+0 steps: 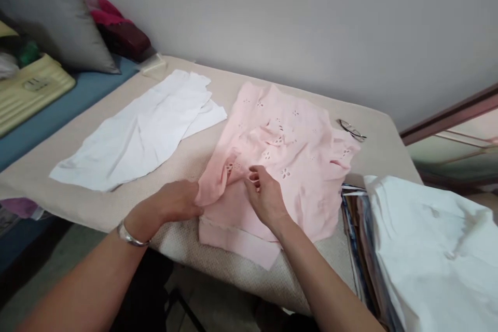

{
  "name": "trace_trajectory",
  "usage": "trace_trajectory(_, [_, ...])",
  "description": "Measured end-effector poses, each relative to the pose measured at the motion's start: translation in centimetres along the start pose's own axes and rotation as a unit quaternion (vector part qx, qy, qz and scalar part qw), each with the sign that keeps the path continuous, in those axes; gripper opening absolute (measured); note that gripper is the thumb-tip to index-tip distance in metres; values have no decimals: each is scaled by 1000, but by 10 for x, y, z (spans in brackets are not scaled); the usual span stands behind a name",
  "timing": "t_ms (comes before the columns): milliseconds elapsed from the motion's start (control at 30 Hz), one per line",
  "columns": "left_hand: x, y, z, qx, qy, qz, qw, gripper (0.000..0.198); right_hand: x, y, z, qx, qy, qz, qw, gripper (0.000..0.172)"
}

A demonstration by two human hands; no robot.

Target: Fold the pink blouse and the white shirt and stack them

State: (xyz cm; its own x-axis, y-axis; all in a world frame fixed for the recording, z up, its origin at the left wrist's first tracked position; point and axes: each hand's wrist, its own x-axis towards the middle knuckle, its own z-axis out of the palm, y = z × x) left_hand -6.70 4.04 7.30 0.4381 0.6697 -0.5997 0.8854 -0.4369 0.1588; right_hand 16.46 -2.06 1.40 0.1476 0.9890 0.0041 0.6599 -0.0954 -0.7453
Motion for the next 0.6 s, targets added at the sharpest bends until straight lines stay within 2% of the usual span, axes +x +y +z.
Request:
trace_trajectory(100, [7,4,6,38,14,5,999,34,10,4,4,-82,-2,-33,996,49])
trace_trajectory(200, [13,4,9,47,18,-2,999,32,15,2,15,-160,-40,-60,985,56])
trace_trajectory(300, [14,3,7,52,11,-3,999,32,25,0,26,-182,-53,-55,980,42])
trace_trajectory(400, [10,1,3,58,4,-2,998,30,31,-1,30,-132,9,-59,989,24])
trace_trajectory(533, [5,-3,-2,53,-6,11,999,33,33,-5,15,-48,99,-63,992,22])
trace_trajectory(600, [5,-5,-2,51,-15,13,998,36,34,-5,3,-31,119,-45,991,22])
